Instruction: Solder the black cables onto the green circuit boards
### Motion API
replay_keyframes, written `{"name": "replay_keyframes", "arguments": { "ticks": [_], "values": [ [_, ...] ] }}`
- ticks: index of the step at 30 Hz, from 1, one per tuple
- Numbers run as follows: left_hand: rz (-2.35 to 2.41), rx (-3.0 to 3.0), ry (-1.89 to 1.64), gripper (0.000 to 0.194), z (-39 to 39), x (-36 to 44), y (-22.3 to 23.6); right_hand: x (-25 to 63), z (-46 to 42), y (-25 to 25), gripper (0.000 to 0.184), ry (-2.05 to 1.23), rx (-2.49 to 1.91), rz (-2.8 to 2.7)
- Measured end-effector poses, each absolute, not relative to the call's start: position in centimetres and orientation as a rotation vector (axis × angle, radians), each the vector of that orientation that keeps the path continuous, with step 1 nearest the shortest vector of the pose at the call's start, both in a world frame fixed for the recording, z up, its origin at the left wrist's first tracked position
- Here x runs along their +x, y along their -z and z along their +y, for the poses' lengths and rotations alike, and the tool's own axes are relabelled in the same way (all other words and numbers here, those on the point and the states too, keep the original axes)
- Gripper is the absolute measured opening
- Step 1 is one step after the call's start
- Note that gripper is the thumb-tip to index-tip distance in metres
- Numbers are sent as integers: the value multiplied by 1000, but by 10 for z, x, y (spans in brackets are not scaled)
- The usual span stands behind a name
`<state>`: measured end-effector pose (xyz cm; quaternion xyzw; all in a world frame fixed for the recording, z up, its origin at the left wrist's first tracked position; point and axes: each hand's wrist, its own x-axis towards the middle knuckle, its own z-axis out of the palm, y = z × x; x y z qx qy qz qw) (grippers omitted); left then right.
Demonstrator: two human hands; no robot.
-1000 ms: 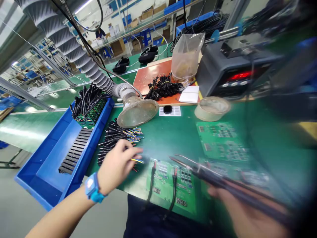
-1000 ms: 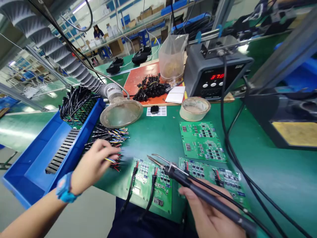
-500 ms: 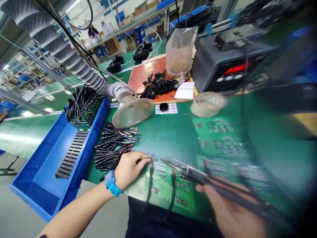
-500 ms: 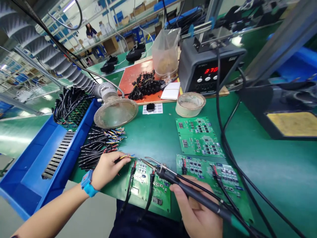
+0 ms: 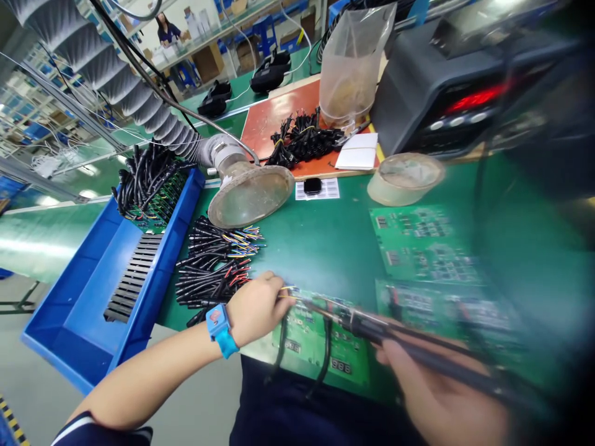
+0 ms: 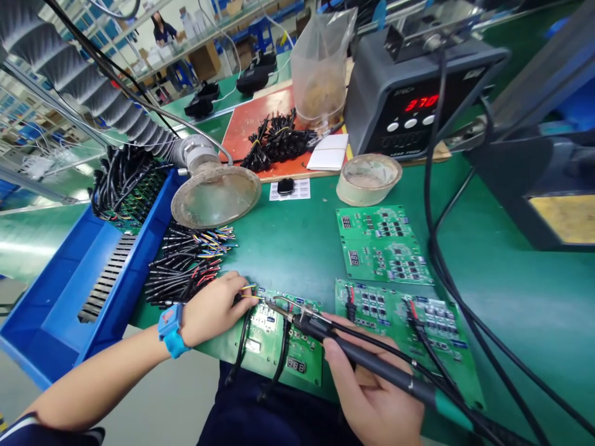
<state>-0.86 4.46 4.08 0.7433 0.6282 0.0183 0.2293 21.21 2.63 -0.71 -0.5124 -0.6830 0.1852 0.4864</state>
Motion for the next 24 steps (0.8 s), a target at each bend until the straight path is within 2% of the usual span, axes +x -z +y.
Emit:
{"name": "replay_keyframes", "arguments": {
  "ticks": [24],
  "values": [
    [1844, 2080, 155, 13, 52, 0, -38, 209, 26, 5, 5, -486, -1225, -1778]
  ]
}}
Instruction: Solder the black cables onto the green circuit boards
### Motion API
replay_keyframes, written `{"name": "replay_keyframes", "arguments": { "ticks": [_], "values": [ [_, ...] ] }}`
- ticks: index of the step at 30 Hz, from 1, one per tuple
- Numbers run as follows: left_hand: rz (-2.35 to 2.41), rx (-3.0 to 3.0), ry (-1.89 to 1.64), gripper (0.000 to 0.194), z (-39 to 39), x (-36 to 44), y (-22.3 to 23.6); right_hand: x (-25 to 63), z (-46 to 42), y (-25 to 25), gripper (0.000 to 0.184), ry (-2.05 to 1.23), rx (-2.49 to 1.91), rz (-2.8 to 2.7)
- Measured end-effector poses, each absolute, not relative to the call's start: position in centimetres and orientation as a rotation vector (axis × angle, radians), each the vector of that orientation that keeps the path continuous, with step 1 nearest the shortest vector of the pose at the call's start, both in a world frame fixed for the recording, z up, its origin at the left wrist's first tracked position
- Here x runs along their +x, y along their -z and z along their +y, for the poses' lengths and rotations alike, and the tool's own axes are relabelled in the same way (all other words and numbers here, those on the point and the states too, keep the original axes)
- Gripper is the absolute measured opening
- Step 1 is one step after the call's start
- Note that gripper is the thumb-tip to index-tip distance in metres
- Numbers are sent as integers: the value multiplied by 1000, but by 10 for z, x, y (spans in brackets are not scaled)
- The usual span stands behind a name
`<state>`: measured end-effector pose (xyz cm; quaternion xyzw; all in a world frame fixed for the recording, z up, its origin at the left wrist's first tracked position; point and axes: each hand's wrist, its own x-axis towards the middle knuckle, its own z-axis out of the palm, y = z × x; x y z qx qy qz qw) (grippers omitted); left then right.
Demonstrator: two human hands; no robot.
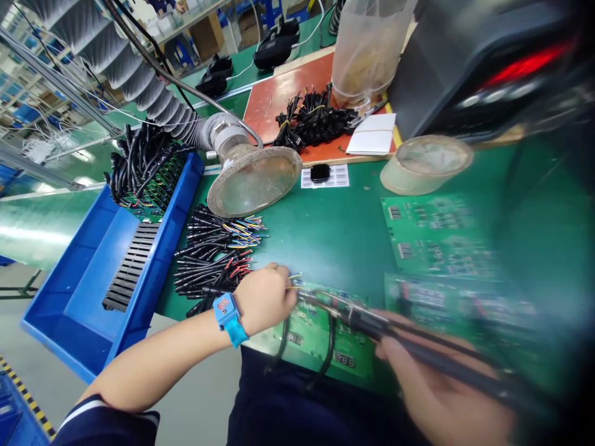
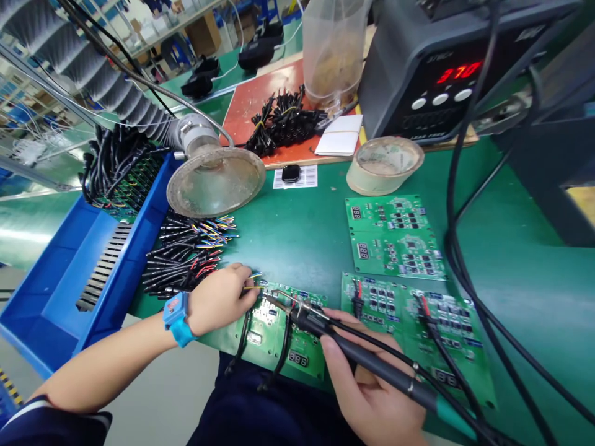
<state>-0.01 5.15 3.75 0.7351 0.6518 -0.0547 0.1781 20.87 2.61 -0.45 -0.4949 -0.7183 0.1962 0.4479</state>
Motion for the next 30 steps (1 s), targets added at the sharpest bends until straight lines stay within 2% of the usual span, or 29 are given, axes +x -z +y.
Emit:
{"name": "replay_keyframes", "arguments": {
  "ticks": [6, 15, 18, 24, 30],
  "values": [
    [1873, 2063, 149, 9, 51, 2, -36, 211, 19, 10, 9, -549, -1232, -1653],
    [1977, 2111, 104, 6, 41, 9, -38, 215, 35, 5, 10, -341, -1179, -1755],
    [2019, 2075, -4, 9, 32, 11, -36, 212, 37, 4, 15, -379, -1125, -1734],
    [1886, 1878, -378, 12, 21, 9, -26, 211, 33, 10, 11, -445, -1126, -1644],
    [1835, 1792, -443, 11, 25, 7, -23, 212, 32, 14, 12, -468, -1082, -1646]
  ]
}}
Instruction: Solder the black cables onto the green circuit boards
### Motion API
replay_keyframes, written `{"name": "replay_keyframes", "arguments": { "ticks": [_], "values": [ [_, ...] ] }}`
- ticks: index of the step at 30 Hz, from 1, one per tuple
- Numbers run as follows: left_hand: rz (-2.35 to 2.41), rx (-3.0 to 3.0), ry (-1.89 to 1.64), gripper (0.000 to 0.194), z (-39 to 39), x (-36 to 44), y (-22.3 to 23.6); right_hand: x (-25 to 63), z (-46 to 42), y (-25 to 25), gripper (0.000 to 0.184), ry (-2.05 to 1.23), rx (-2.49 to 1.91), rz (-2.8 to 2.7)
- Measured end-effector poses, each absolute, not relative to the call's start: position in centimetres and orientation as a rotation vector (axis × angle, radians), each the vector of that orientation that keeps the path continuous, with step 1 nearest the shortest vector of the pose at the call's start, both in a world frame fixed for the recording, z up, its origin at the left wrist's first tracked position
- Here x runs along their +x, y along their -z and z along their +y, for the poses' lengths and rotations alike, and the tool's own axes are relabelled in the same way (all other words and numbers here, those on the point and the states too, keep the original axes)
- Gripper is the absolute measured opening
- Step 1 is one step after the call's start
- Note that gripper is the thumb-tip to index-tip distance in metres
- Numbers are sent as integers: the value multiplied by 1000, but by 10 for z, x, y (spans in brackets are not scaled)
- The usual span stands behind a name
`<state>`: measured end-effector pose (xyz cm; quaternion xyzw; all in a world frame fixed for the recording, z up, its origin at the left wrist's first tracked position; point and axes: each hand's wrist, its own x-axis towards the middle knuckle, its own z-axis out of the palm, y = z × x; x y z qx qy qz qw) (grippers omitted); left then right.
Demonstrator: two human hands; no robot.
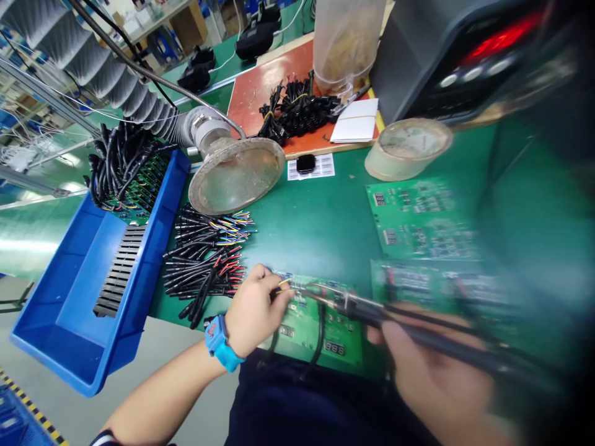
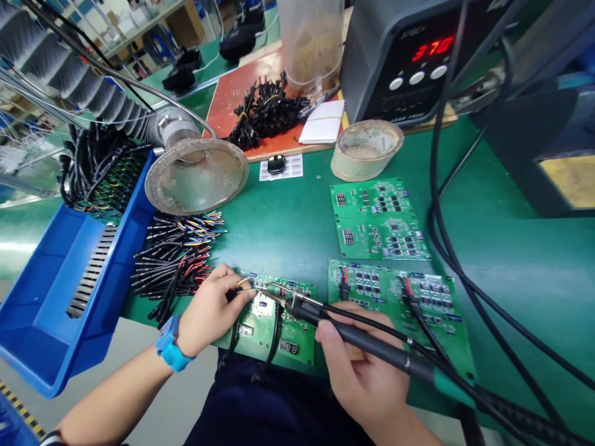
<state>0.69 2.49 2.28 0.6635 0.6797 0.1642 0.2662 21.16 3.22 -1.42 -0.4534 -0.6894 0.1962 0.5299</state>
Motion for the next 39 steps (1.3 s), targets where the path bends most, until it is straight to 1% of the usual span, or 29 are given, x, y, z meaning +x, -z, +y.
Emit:
{"name": "replay_keyframes", "arguments": {
  "ticks": [7, 16, 18, 21, 26, 29, 32, 35, 39],
  "values": [
    [1855, 1802, -468, 10, 24, 8, -20, 212, 32, 12, 11, -425, -1095, -1669],
    [1865, 1832, -345, 10, 29, 9, -23, 210, 31, 7, 11, -431, -1069, -1706],
    [1867, 1827, -323, 10, 31, 10, -25, 210, 29, 8, 13, -467, -1118, -1678],
    [1868, 1818, -294, 10, 33, 10, -27, 210, 29, 8, 6, -472, -1217, -1664],
    [1877, 1829, -277, 11, 34, 9, -27, 213, 29, 5, 8, -490, -1275, -1687],
    [1903, 1828, -345, 9, 27, 10, -24, 215, 25, 4, 7, -496, -1315, -1657],
    [1937, 1829, -547, 3, 15, 13, -20, 216, 20, 5, 6, -405, -1391, -1603],
    [1934, 1924, -708, 5, 3, 18, -13, 214, 17, 7, 6, -430, -1430, -1560],
    [1871, 2142, -703, 13, -7, 21, -4, 211, 17, 7, 6, -451, -1481, -1516]
  ]
}}
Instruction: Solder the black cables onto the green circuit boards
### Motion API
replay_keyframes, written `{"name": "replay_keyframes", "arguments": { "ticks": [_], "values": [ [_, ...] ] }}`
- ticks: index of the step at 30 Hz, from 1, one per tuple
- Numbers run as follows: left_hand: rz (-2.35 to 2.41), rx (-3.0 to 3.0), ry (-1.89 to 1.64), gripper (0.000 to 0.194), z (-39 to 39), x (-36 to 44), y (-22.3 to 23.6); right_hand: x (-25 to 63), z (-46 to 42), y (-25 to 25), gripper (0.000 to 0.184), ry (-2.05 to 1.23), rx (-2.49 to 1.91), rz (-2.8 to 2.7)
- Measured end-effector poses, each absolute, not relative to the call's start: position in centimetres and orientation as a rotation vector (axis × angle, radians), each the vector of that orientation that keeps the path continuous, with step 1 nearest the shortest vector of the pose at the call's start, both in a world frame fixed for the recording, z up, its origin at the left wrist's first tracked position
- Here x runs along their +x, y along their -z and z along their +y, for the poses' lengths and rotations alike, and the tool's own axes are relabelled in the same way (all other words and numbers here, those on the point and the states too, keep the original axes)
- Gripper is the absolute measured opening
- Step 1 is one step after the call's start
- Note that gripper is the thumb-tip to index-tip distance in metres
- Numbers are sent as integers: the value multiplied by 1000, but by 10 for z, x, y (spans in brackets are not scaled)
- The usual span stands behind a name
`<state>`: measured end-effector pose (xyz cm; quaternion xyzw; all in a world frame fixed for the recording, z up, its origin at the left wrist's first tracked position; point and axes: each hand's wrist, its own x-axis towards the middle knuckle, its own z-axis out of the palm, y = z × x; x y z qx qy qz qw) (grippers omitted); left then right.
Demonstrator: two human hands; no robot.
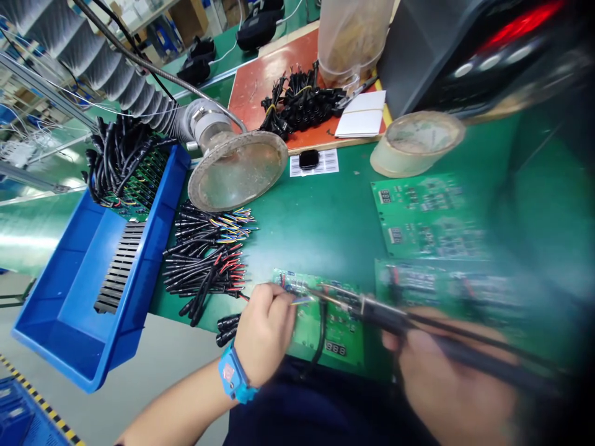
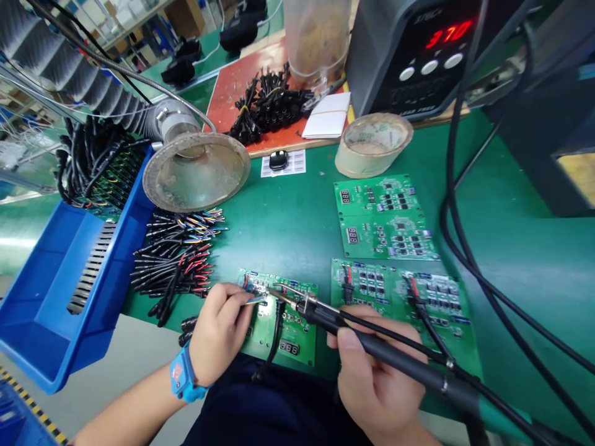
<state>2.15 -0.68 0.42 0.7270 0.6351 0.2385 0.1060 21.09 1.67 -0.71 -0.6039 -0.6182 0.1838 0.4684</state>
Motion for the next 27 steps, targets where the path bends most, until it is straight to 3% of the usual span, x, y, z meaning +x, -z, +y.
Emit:
{"name": "replay_keyframes", "arguments": {
  "ticks": [9, 15, 27],
  "values": [
    [1886, 2155, -649, 15, -6, 24, -4, 210, 24, 9, 10, -499, -1185, -1598],
    [1928, 1948, -546, 14, 4, 28, -16, 212, 27, 10, 6, -327, -1218, -1649],
    [1955, 1885, -448, 16, 11, 31, -24, 212, 25, 8, 5, -377, -1257, -1654]
  ]
}}
